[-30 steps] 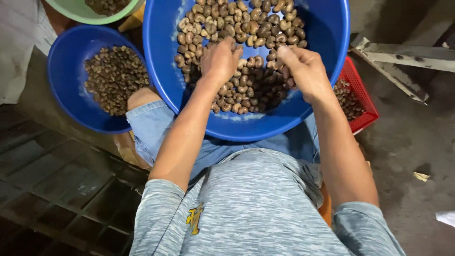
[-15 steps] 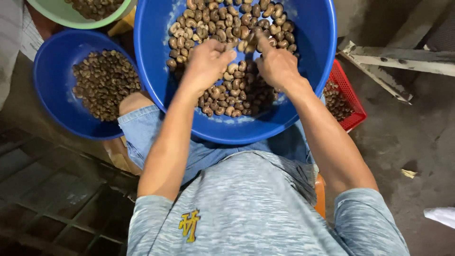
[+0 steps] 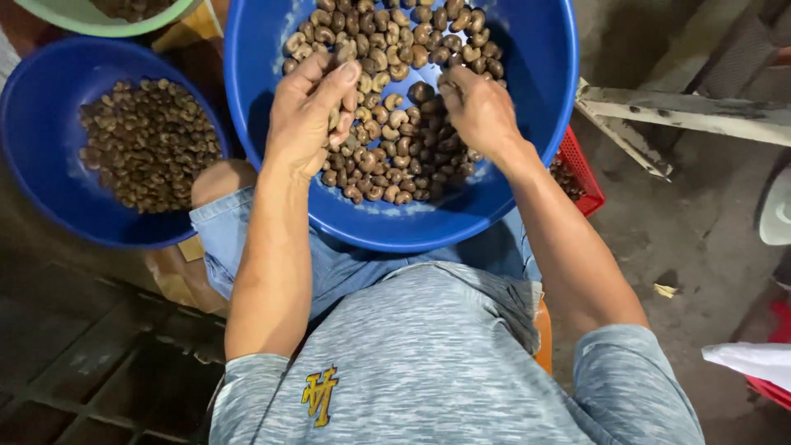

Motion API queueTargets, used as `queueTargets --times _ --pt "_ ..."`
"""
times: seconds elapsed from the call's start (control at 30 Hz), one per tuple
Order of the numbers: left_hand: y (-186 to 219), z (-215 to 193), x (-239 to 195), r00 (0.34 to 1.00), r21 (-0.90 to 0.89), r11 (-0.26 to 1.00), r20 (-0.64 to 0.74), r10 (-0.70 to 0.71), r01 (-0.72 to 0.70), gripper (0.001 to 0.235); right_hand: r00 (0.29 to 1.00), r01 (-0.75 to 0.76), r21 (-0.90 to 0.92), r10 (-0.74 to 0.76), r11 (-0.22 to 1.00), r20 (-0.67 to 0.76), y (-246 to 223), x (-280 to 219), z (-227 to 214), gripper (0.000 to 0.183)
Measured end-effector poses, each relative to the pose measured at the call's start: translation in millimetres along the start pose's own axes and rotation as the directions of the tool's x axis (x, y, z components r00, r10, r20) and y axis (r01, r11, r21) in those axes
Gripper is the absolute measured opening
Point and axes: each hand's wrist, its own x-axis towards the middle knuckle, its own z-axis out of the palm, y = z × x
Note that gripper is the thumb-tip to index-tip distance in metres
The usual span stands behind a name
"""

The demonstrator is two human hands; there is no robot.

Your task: The person sits with a large blue basin on their lap, sorting brown nuts by hand. They pick up individual nuts, inspect them, and transfer selected ones into a red basket placed on the floor to their right.

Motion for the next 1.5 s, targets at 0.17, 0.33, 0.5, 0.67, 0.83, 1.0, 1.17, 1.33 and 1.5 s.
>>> queueTargets --times 0.17,0.33,0.5,0.67,0.83,1.0,1.17,1.33,1.5 --pt "-4 -1 -1 1.000 0.015 1.000 -0.012 0.000 0.000 0.022 0.995 0.086 0.041 -0.084 0.995 -0.056 -8 33 21 0.032" --pt "-11 -6 3 0.999 0.007 1.000 -0.042 -0.026 0.026 0.015 1.000 0.014 -0.143 -0.013 0.990 0.013 4 59 58 0.041" --pt "-13 -3 7 0.998 0.056 0.997 -0.053 -0.044 0.047 0.025 0.939 0.112 -0.555 -0.271 0.825 -0.213 44 64 97 0.035" --pt "-14 4 8 0.994 0.118 0.990 -0.078 -0.074 0.083 0.023 0.994 0.106 -0.888 -0.054 0.448 0.092 27 66 86 0.021" --pt "-16 2 6 0.995 0.109 0.992 -0.084 -0.052 0.062 0.019 0.996 0.035 -0.427 -0.066 0.903 -0.056 2 59 71 0.038" --pt "-25 -1 7 0.993 0.100 0.988 -0.032 0.118 -0.114 0.021 0.942 -0.324 0.923 0.160 0.206 0.295 -38 22 57 0.027" --pt "-27 8 1 0.977 0.049 0.975 0.019 0.214 -0.215 0.027 0.861 -0.461 0.881 0.188 -0.101 0.472 -82 -15 55 0.023" --pt "-33 31 -24 0.964 0.250 0.936 -0.037 0.265 -0.248 0.016 0.781 -0.512 0.780 0.182 -0.361 0.597 -87 -22 70 0.027" --pt "-74 30 -34 0.808 0.684 0.469 0.322 0.494 -0.559 0.037 0.796 -0.346 0.702 0.201 -0.622 0.571 -57 -27 108 0.041"
